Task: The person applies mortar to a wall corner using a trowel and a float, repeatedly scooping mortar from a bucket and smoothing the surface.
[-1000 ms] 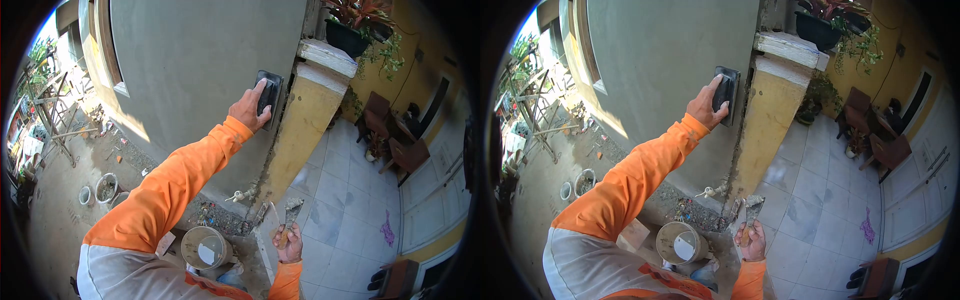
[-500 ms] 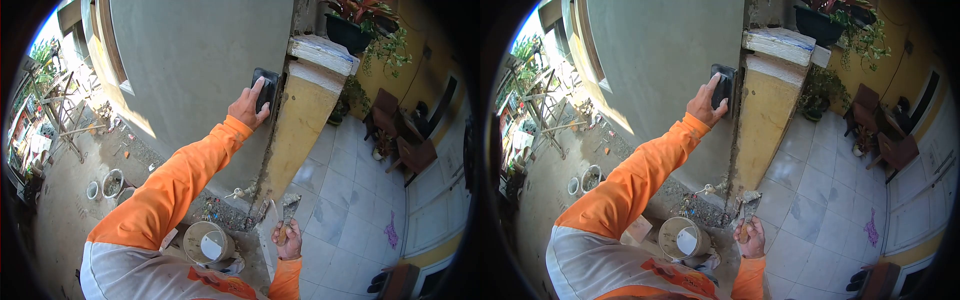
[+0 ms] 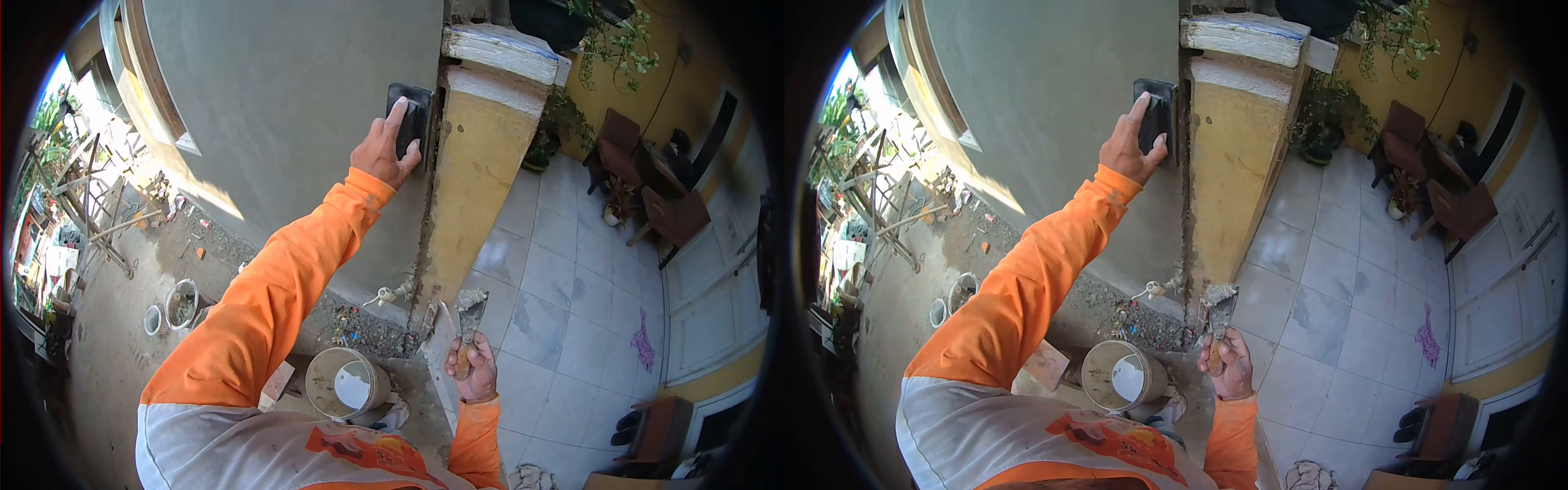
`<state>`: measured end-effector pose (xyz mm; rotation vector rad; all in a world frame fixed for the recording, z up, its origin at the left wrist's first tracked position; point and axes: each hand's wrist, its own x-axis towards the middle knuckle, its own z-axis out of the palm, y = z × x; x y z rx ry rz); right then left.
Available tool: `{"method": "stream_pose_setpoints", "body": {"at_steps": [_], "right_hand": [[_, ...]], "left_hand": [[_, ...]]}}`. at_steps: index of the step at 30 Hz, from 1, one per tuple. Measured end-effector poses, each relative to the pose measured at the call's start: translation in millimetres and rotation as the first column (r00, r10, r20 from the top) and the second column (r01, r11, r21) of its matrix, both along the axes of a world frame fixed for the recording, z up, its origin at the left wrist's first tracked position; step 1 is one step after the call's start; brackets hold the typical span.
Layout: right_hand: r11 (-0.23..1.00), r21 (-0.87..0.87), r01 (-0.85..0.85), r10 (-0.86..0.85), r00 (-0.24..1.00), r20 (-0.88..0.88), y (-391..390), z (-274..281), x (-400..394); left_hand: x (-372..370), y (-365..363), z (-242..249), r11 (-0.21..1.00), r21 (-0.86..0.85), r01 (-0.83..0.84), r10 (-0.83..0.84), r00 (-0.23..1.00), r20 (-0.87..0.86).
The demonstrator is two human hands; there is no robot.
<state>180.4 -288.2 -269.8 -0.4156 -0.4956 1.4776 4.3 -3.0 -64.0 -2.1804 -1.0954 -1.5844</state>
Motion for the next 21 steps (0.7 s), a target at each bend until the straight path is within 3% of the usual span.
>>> {"method": "stream_pose_setpoints", "body": {"at_steps": [21], "right_hand": [[0.999, -0.018, -0.038, 0.038, 0.999, -0.006, 4.6, -7.2, -4.0]], "left_hand": [[1.0, -0.6, -0.2, 0.999, -0.047, -0.006, 0.006, 1.0, 0.01]]}}
